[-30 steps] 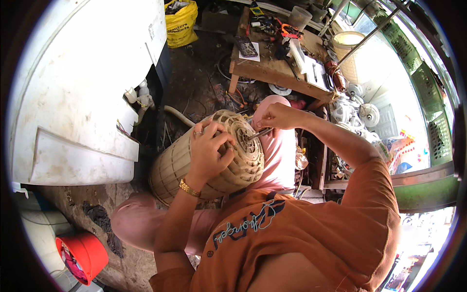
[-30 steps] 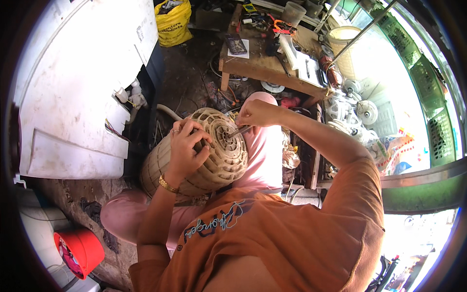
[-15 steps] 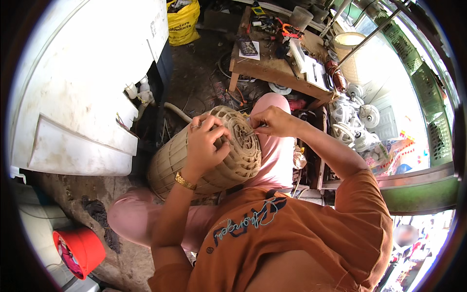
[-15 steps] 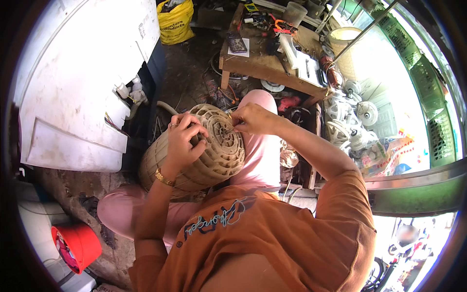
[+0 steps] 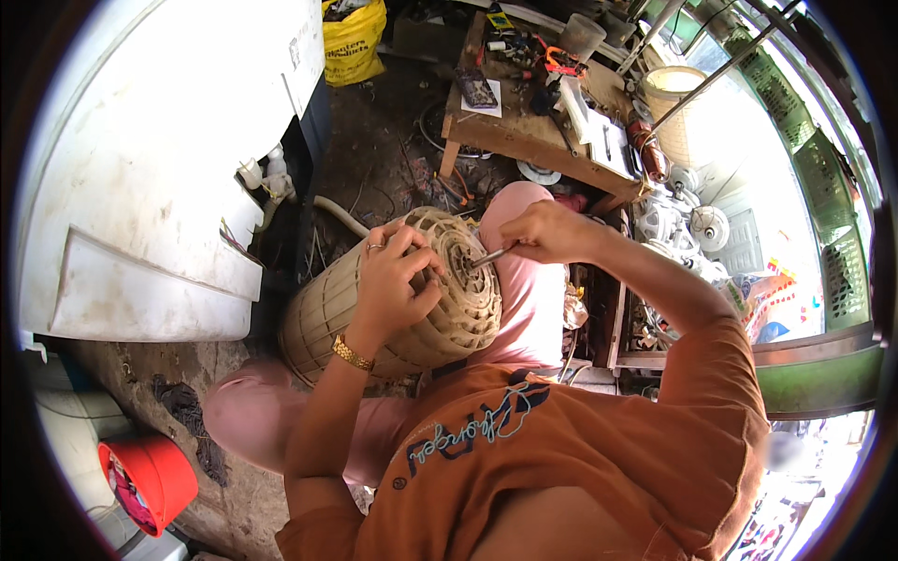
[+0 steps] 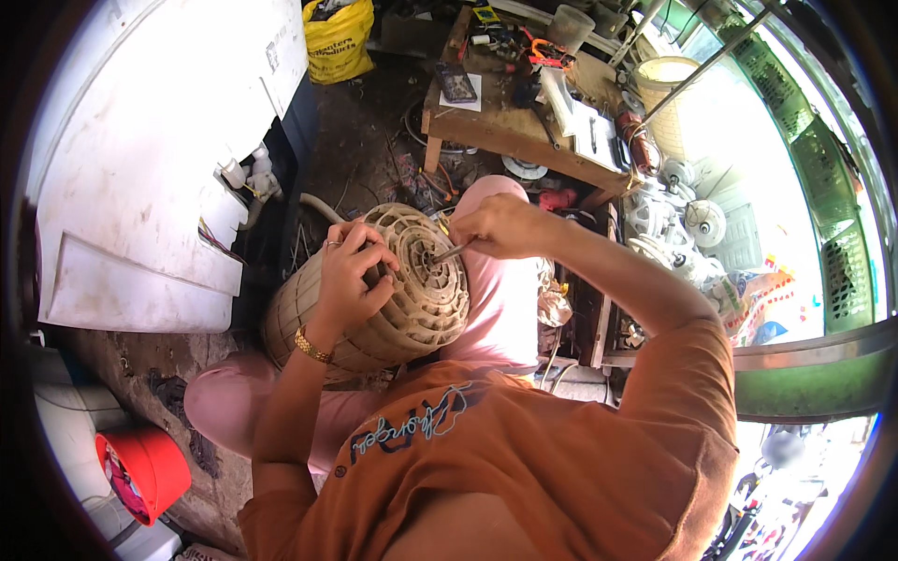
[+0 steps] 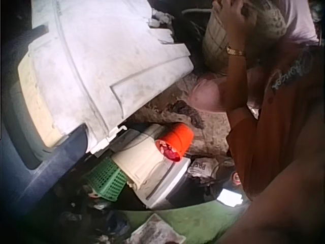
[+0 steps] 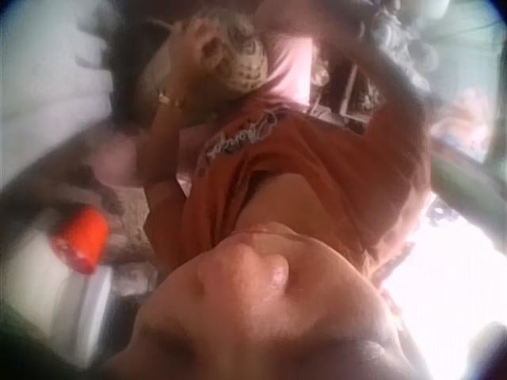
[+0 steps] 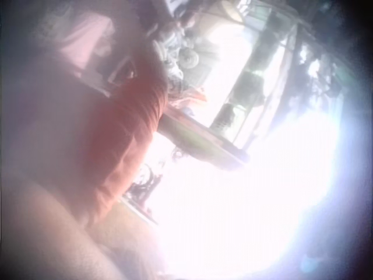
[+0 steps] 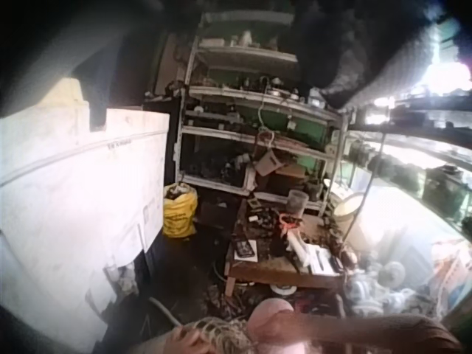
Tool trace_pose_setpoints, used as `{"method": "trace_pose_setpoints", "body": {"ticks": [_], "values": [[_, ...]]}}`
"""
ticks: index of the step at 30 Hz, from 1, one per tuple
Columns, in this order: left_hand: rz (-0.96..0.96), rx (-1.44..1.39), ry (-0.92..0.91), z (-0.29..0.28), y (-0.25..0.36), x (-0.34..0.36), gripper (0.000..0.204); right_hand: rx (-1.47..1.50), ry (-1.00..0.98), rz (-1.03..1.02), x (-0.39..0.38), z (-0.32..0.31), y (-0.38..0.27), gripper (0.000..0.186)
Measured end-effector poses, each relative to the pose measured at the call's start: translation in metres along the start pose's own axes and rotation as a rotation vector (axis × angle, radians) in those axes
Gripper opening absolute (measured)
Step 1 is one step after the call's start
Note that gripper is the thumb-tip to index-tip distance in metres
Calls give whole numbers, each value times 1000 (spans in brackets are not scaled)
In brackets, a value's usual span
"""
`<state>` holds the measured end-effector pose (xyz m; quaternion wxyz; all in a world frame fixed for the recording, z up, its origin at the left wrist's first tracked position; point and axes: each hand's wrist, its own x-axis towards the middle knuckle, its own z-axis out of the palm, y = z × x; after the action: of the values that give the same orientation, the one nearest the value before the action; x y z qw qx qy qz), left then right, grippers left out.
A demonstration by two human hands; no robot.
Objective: The person unscrews and removes a metal rod from the center of a cylindrical appliance basket using a screwdriver and a wrench.
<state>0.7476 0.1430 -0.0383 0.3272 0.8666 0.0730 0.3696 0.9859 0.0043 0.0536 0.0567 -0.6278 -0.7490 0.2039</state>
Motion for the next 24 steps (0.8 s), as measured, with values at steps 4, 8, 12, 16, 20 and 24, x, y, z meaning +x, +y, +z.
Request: {"method": "trace_pose_setpoints", "body": {"ticks": [4,8,12,16,20,24], "values": [[-29,-20,-45,0,4,5,12,-81,-27,31,17,27,3,9],[-14,-8,-66,2,1,2,11,5,-25,-42,23,37,3,5],[-44,-3,-44,0,2,-2,10,0,-88,117,9,-6,0,9],[-28,-17,-49,2,1,2,10,3,-7,-59,32,42,7,11],[-57,-13,-56,-2,6,-1,10,191,-133,94,18,4,0,13],[-40,-8,-17,-1,7,0,11,187,-99,103,21,14,6,14]]}}
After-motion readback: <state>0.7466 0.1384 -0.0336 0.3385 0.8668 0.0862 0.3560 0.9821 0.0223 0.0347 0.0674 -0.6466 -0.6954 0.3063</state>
